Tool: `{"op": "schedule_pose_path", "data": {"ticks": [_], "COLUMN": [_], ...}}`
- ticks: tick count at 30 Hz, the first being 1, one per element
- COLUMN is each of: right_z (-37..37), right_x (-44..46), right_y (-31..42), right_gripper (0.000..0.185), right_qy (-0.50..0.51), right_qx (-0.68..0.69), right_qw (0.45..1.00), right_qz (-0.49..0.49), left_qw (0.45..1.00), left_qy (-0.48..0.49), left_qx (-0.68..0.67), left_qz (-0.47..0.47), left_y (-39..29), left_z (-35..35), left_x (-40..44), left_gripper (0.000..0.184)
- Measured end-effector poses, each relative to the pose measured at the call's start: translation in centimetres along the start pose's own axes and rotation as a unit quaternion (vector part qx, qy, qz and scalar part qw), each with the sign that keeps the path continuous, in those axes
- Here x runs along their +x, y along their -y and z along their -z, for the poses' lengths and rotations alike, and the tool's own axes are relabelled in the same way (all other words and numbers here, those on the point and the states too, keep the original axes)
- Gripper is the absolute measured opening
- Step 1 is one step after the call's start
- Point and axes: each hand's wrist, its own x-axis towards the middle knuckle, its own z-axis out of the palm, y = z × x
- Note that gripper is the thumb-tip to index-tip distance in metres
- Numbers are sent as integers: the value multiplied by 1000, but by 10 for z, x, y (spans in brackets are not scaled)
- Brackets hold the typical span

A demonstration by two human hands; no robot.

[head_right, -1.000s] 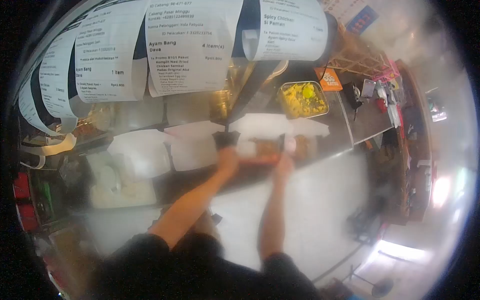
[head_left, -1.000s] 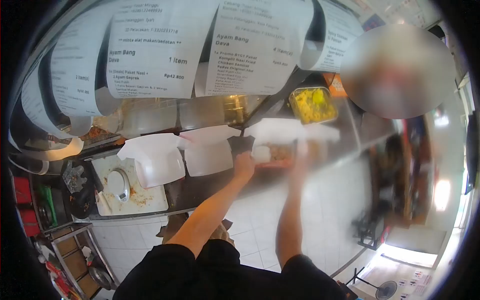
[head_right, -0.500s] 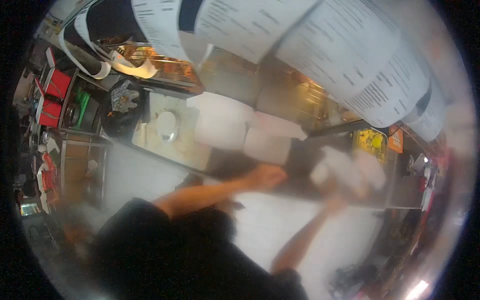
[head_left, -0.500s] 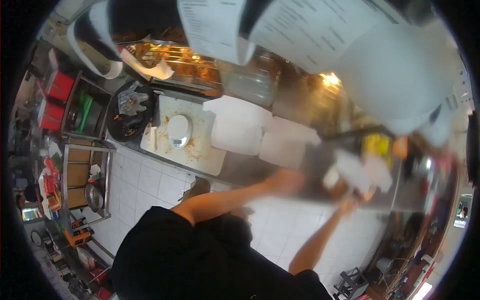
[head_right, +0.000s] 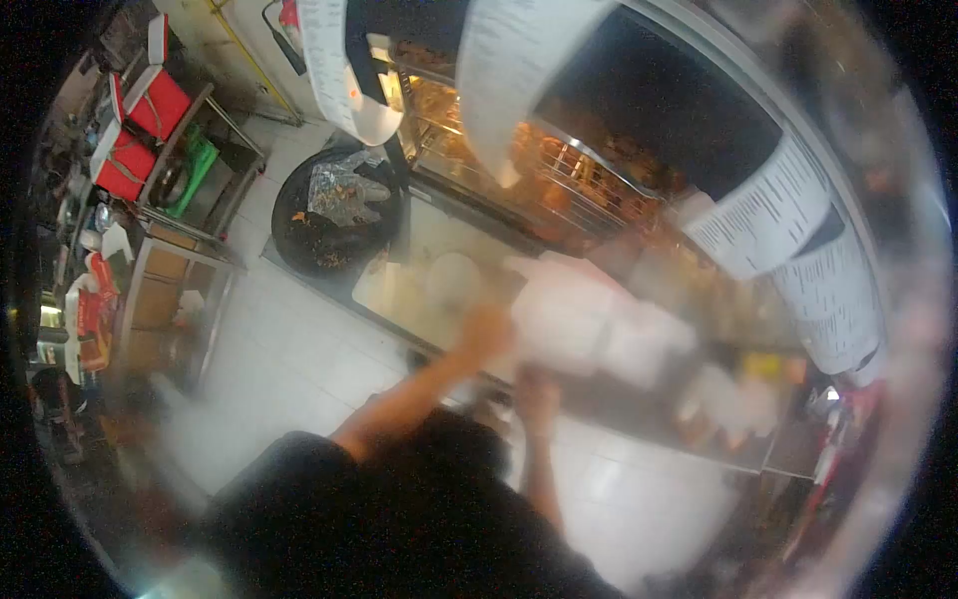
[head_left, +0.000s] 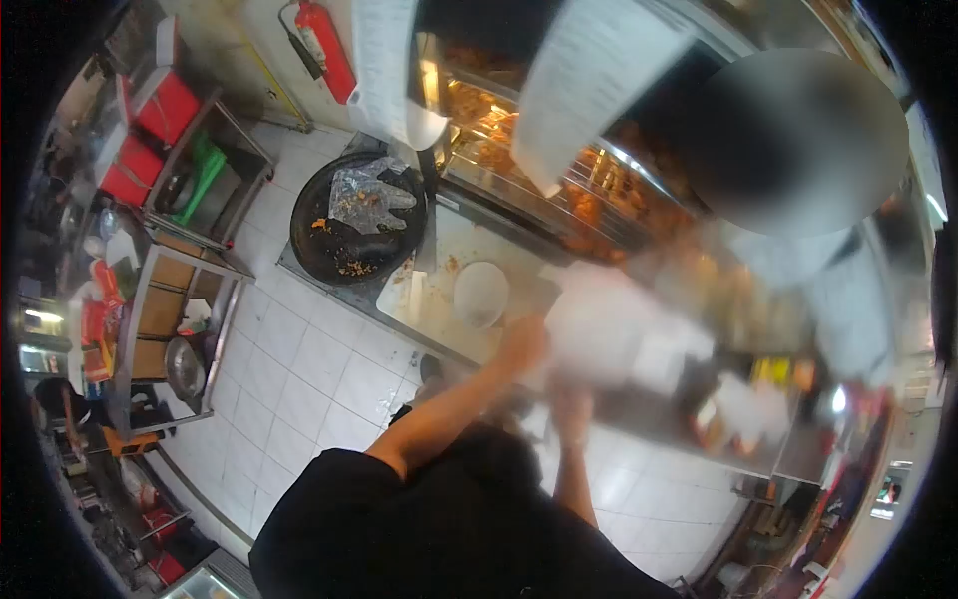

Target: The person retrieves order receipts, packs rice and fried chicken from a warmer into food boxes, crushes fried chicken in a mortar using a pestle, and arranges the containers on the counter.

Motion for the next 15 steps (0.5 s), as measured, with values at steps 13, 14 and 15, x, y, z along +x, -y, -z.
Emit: {"op": "schedule_pose_path", "data": {"ticks": [13, 14, 15], "right_z": [21, 19, 21], "right_x": [163, 184, 211], "right_y": [223, 251, 277], "right_gripper": [29, 36, 43], "right_qy": [-63, -67, -93], "right_qx": [-54, -20, 15], "right_qw": [952, 974, 965], "right_qz": [295, 217, 246], "left_qw": [977, 973, 976], "left_qy": [56, 35, 43], "left_qx": [-30, -81, -80], "left_qz": [203, 215, 197], "left_y": [149, 149, 145], "left_z": [125, 130, 136], "left_x": [-20, -18, -16], "left_gripper": [46, 46, 46]}}
